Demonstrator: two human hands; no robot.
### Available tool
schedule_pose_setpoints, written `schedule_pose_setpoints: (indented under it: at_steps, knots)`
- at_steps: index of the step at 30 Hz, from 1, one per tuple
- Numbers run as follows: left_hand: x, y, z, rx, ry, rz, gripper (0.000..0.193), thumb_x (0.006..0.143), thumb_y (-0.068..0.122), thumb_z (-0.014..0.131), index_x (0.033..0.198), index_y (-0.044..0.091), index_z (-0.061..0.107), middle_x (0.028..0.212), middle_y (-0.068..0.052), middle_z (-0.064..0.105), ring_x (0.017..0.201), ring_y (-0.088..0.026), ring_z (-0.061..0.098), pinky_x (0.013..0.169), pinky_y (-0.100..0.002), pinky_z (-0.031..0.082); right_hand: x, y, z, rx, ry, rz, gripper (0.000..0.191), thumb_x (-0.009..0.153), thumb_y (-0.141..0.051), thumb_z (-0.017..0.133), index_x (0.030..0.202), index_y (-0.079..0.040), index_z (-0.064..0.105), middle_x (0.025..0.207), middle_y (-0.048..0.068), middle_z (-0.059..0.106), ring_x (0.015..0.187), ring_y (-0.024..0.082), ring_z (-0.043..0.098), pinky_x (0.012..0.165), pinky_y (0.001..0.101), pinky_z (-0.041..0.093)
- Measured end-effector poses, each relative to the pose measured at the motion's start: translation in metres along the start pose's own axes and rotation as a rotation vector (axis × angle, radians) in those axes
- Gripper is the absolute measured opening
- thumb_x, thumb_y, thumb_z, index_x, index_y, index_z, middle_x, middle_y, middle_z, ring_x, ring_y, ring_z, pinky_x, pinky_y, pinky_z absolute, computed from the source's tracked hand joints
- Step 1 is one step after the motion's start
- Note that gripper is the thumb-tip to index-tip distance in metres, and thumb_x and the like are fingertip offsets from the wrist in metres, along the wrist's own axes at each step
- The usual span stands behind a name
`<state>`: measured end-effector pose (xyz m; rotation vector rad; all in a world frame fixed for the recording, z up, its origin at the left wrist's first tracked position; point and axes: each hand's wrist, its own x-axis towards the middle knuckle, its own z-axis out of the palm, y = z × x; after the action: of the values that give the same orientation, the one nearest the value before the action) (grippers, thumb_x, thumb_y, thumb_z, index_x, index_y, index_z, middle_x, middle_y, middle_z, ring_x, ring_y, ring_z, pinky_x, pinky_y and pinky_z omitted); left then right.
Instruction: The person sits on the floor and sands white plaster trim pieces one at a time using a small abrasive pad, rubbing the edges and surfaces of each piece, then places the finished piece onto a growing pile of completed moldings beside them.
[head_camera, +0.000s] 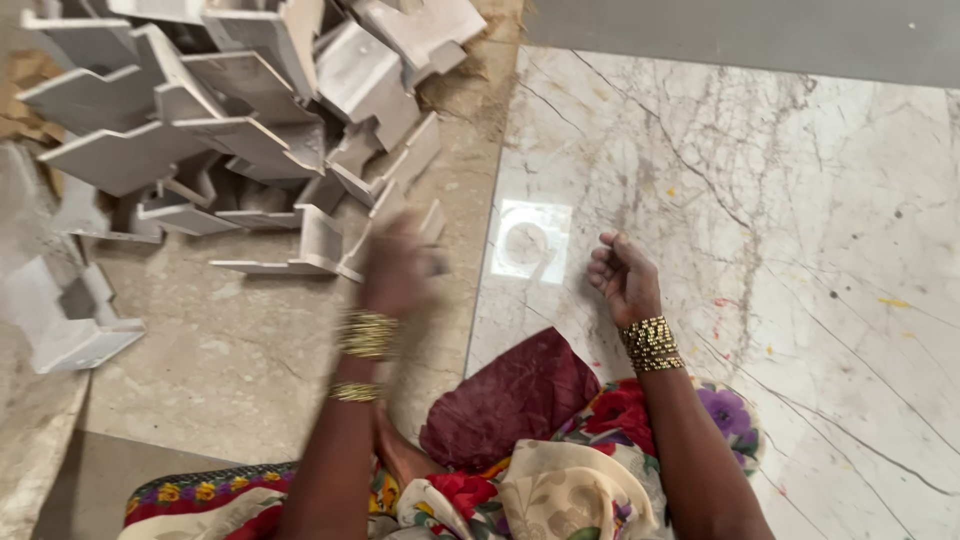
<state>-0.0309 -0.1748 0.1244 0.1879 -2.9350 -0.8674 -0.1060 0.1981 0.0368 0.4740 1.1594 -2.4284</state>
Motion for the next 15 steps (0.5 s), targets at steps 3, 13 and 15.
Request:
schedule_pose_setpoints:
  at_steps: [3, 13, 15]
  knots:
    - [0.012, 0.03, 0.056, 0.193, 0.179, 0.28, 0.044, 0.083, 0.012, 0.063, 0.125, 0.003, 0.071, 0.14, -0.017, 0.062, 0.138, -0.028, 0.048, 0.121, -0.052, 0.019, -0.002, 0.003, 0.005, -0.139, -0.006, 0.054, 0.027, 0.105, -0.026, 0.056, 0.116, -0.002, 0.063, 0.089, 0.008, 0.069, 0.072, 0.016, 0.066, 0.063, 0.0286, 0.057]
    - [-0.025, -0.064, 0.045, 0.694, -0.489, -0.205, 0.026, 0.091, 0.023, 0.059, 0.104, 0.013, 0.079, 0.137, -0.01, 0.067, 0.128, -0.025, 0.06, 0.131, -0.056, 0.006, -0.008, -0.003, 0.004, -0.227, 0.023, 0.027, 0.03, 0.105, -0.024, 0.055, 0.12, -0.001, 0.065, 0.089, 0.007, 0.07, 0.071, 0.014, 0.067, 0.06, 0.025, 0.055]
    - [-0.024, -0.057, 0.029, 0.614, -0.612, -0.399, 0.027, 0.089, 0.029, 0.061, 0.106, 0.015, 0.077, 0.124, -0.014, 0.072, 0.121, -0.03, 0.064, 0.124, -0.06, 0.011, -0.011, -0.003, 0.008, -0.234, -0.008, 0.051, 0.029, 0.105, -0.023, 0.055, 0.119, 0.0, 0.065, 0.088, 0.008, 0.07, 0.07, 0.014, 0.067, 0.06, 0.0261, 0.056]
